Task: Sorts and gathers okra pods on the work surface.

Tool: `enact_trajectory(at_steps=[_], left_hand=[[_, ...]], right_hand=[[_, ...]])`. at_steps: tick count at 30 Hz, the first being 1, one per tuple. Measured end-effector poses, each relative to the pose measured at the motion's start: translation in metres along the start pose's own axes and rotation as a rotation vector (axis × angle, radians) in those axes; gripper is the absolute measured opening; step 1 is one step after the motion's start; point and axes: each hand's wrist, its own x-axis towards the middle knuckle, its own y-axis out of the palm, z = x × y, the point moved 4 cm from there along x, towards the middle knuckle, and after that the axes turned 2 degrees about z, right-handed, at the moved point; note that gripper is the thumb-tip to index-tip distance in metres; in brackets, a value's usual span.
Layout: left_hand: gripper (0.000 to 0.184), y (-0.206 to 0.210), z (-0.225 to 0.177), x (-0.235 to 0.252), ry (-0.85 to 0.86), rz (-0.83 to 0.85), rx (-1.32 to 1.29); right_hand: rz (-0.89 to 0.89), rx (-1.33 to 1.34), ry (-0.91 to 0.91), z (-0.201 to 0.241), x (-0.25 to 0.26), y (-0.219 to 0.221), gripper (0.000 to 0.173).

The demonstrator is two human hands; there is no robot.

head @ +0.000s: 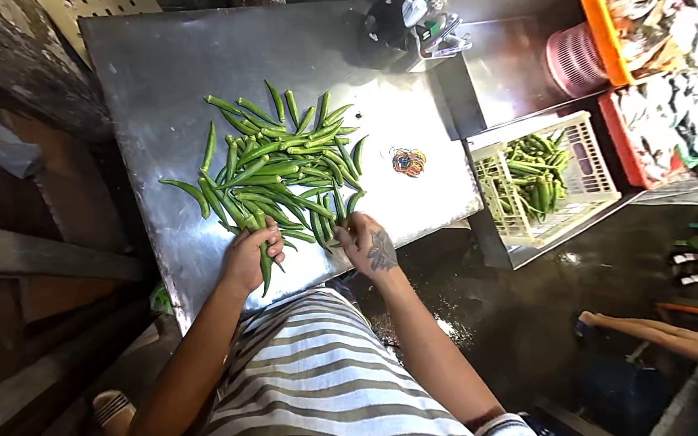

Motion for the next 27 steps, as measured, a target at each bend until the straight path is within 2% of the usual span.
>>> enact_trajectory(at_steps=[2, 4, 7, 10, 13, 15, 17, 19, 21, 24, 25, 27], left_hand=[[0.019, 0.002, -0.001, 0.001, -0.013, 0.033, 0.046], [0.029, 0.007, -0.001, 0.003, -0.021, 0.032, 0.108], [0.037, 0.013, -0.004, 0.004, -0.011, 0.032, 0.122], [0.039, 0.010, -0.005, 0.006, -0.013, 0.063, 0.054], [0.040, 0.002, -0.005, 0.007, -0.027, 0.102, 0.060], [0.034, 0.000, -0.007, 0.009, 0.012, 0.063, 0.179], [0.026, -0.001, -0.007, 0.009, 0.087, 0.003, 0.442], [0.039, -0.003, -0.004, 0.008, 0.146, -0.048, 0.710], [0.054, 0.000, -0.007, 0.002, 0.221, -0.126, 0.919], [0.057, 0.007, -0.024, -0.007, 0.439, -0.235, 0.948], [0.057, 0.009, -0.032, -0.010, 0.501, -0.228, 0.932], [0.055, 0.016, -0.044, -0.015, 0.551, -0.096, 0.923]], right_hand=[[0.102, -0.238, 0.199, -0.018, 0.016, 0.007, 0.041], [0.105, -0.269, 0.235, -0.028, 0.023, 0.017, 0.039], [-0.101, -0.113, 0.133, -0.028, 0.020, 0.005, 0.030], [-0.357, 0.076, -0.022, -0.020, 0.010, -0.026, 0.024], [-0.425, 0.120, -0.056, -0.018, 0.013, -0.050, 0.022], [-0.416, 0.178, -0.035, -0.024, 0.023, -0.059, 0.019], [-0.382, 0.343, 0.010, -0.031, 0.030, -0.059, 0.018], [-0.353, 0.515, 0.012, -0.032, 0.033, -0.053, 0.017], [-0.344, 0.600, -0.036, -0.024, 0.030, -0.046, 0.017], [-0.356, 0.613, -0.181, 0.000, 0.021, -0.049, 0.018], [-0.342, 0.572, -0.256, 0.011, 0.017, -0.053, 0.020], [-0.272, 0.427, -0.443, 0.040, 0.009, -0.059, 0.021]])
